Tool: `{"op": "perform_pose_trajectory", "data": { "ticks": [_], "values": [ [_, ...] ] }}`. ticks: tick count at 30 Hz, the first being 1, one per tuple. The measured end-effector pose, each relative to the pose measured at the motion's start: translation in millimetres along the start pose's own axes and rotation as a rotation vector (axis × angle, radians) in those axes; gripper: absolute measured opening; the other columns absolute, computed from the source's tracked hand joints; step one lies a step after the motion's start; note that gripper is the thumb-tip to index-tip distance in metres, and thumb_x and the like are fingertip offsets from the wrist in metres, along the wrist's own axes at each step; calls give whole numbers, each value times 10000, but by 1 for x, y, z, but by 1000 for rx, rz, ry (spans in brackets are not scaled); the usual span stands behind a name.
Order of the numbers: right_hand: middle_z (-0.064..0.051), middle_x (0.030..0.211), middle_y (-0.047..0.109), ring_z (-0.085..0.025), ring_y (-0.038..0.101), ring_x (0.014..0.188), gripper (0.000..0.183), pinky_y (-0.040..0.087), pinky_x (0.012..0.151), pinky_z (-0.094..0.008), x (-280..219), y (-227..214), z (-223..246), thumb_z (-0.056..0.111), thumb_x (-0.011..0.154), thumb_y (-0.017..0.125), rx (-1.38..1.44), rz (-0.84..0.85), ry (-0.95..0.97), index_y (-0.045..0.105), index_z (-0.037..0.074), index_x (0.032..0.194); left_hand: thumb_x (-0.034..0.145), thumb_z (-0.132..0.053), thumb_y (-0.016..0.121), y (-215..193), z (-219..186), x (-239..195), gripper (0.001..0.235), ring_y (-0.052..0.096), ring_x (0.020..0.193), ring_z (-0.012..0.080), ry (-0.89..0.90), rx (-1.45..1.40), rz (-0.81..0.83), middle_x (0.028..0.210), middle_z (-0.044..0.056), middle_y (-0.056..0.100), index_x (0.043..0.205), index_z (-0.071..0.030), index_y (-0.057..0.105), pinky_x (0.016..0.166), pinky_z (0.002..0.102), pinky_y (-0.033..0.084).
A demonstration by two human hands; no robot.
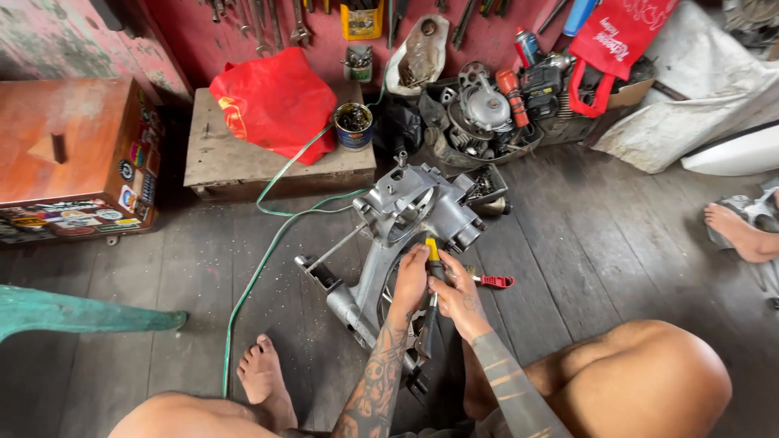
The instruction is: Cleaning a motorcycle engine casing using a small scraper tool.
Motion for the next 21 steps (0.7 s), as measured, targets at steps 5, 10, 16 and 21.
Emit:
{"op": "perform_pose_trajectory", "data": {
  "ticks": [5,10,16,21],
  "values": [
    [-125,908,592,-50,364,473,673,298,414,-208,6,7,-5,1,933,529,-7,85,31,347,115,1570,991,-247,531,2,-104,-99,625,346,1443,418,149,246,47,1529,334,373,1523,37,365,1206,504,273],
    [-127,1167,645,-42,408,584,701,455,562,-220,4,10,-18,41,930,495,-91,177,80,340,199,1595,984,-161,493,0,-114,-115,553,379,1399,488,187,344,-14,1472,352,446,1515,-25,420,1192,541,291],
    [-291,1461,498,-388,565,1285,700,475,1066,-524,7,23,-10,-14,923,472,-172,215,-59,306,78,1597,1005,-138,463,-15,-88,-104,562,595,1085,255,143,285,-68,1167,178,664,1559,-77,389,988,430,487],
    [-247,1488,510,-349,591,1265,558,526,1005,-513,18,12,-28,97,1019,463,-177,184,-63,369,125,1568,996,-125,515,-13,-80,-101,542,624,871,210,194,273,-87,1041,167,705,1525,-48,429,829,386,533]
  ]
}}
Point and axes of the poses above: each hand's wrist, its own x-axis towards the middle knuckle, its own y-axis out of the palm, z = x × y, the point moved 5 cm from there along x, towards the middle knuckle
